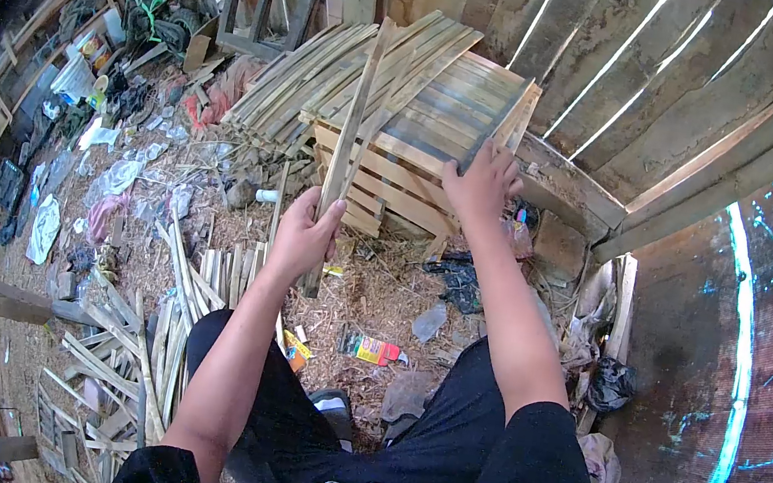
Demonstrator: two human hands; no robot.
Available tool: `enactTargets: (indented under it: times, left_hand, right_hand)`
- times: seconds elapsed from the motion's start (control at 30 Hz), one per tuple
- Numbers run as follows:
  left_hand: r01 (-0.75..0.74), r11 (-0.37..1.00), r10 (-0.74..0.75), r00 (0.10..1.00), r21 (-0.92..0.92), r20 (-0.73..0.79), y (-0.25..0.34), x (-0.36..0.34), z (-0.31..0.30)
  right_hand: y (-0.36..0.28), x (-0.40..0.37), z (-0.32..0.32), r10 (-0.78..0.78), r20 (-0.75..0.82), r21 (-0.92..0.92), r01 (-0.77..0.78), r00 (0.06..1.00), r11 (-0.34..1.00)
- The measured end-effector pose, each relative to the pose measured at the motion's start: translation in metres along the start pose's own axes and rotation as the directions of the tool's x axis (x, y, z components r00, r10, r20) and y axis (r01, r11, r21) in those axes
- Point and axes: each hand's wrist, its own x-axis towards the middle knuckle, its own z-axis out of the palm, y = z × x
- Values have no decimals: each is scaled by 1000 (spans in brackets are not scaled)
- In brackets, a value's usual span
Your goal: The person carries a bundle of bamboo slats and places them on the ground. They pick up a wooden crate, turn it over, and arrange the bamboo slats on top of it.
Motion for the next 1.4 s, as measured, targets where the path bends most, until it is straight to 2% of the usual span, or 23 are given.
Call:
enactTargets:
  times: [0.03,0.1,0.2,0.5,0.63,0.77,0.87,0.97,1.03,1.07,1.1,1.17,1.23,1.3,1.33,1.4]
  left_hand:
    - [10,1000,-10,1000,-26,-1,2,-1,1]
    - [6,1000,-6,1000,-25,2,3,-4,3]
    - [-19,1000,19,1000,-24,4,3,-8,5]
    - [-43,999,44,998,-21,34,20,-19,20]
    - [-95,995,94,994,17,58,21,-20,30]
    - [-79,994,74,994,69,78,17,-15,36]
    - [-85,992,77,992,94,95,18,-12,41]
    - [-87,995,84,993,40,78,29,-13,46]
    - [-142,990,141,990,23,15,31,-11,43]
    - [-212,973,214,977,93,-15,34,-12,39]
    - [-147,989,148,988,10,-33,44,-16,38]
    - [-126,992,128,988,23,-89,75,-27,38]
    - [-170,984,174,982,59,-74,93,-27,34]
    - [-165,985,169,977,45,-131,113,-26,34]
    - [-212,977,212,972,12,-104,119,-23,31]
    - [-211,977,213,972,31,-102,144,-19,29]
  right_hand:
    - [5,1,6,2,-1,-2,-2,1000,1000]
    - [14,3,16,-86,-93,-46,82,992,996]
    - [25,7,20,-123,-56,-9,122,991,992]
    - [25,2,13,-76,62,53,72,995,996]
    - [23,-3,12,-68,43,42,66,997,997]
    - [18,-6,15,-76,17,84,75,997,994]
    - [18,-1,13,-94,9,5,94,996,996]
    - [13,1,9,-114,-16,35,114,993,993]
    - [9,-7,9,-104,2,-10,104,995,995]
    - [7,-10,9,-102,0,-10,102,995,995]
    - [5,-14,9,-98,-9,1,98,995,995]
    - [3,-21,7,-139,-13,31,139,990,990]
    - [2,-13,9,-140,-27,78,141,990,987]
    - [3,-1,10,-31,-77,60,36,997,998]
    - [5,4,9,1,-59,87,5,998,996]
    - [9,14,11,25,-52,93,-20,998,995]
